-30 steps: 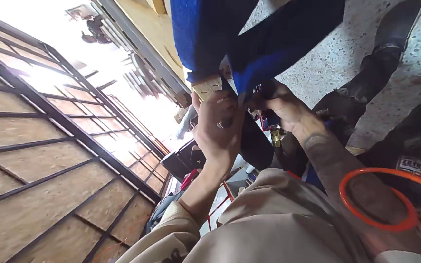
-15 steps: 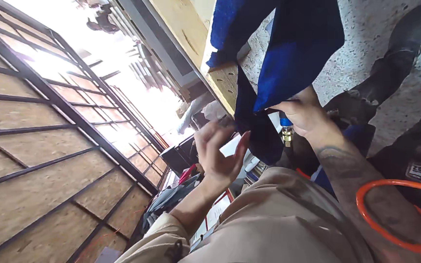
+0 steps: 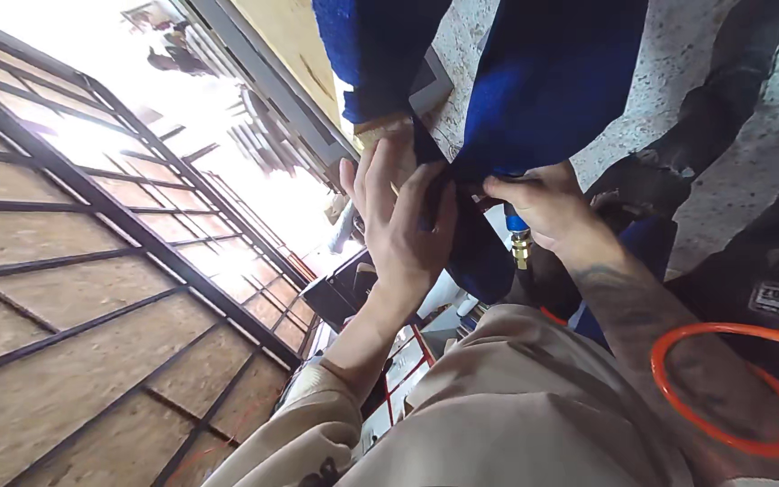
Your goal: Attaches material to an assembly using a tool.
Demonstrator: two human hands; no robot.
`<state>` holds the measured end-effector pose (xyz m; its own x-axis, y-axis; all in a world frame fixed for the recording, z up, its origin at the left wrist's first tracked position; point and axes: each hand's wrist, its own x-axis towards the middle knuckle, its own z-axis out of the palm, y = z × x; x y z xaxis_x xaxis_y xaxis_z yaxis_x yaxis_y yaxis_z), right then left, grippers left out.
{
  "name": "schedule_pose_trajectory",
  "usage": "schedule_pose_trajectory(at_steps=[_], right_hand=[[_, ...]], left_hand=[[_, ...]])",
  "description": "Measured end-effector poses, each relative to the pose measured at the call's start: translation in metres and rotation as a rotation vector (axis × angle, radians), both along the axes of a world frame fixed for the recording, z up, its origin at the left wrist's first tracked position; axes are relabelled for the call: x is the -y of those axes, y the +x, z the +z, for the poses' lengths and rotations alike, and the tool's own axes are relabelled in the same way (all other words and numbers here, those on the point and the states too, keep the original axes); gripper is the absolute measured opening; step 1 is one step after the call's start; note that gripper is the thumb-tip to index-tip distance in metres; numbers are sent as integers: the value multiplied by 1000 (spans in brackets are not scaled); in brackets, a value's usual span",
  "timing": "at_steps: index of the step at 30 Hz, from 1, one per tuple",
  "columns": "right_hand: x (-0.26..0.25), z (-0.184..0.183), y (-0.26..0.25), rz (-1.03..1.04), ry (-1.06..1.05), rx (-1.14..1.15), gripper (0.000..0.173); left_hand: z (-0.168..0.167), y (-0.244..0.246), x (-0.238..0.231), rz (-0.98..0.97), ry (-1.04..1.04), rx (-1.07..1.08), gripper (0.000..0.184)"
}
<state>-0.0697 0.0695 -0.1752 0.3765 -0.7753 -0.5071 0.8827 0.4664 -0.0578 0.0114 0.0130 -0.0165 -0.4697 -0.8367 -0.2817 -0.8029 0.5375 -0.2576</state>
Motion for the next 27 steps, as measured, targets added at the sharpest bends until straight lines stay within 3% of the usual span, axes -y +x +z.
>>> schedule_pose_trajectory(at_steps=[4,10,16,18,20,23,25,27], right_hand=[[-3,-2,-2,-14,7,26,26],[-3,-6,4,-1,8,16,24],[-5,-18,5,-43,-59,8,24],[-19,-37,-10,70,-109,-249,25],[-37,-62,-42,449,-128,-710,34],[-73,-93,-89,901,-159,-1019,42],[-96,-103,-112,979,-276,-1260,35],[-116,-109,-130,814,-472,-1379,38]], left_hand=[[-5,3,-1,49,97,-106,4],[-1,-3,9,-25,207,131,17],[1,-4,8,-10,204,178,22],[2,-4,8,2,209,189,23],[3,-3,8,18,208,195,24],[3,0,7,16,197,184,25],[2,1,7,13,190,178,24],[2,1,7,20,195,186,25]])
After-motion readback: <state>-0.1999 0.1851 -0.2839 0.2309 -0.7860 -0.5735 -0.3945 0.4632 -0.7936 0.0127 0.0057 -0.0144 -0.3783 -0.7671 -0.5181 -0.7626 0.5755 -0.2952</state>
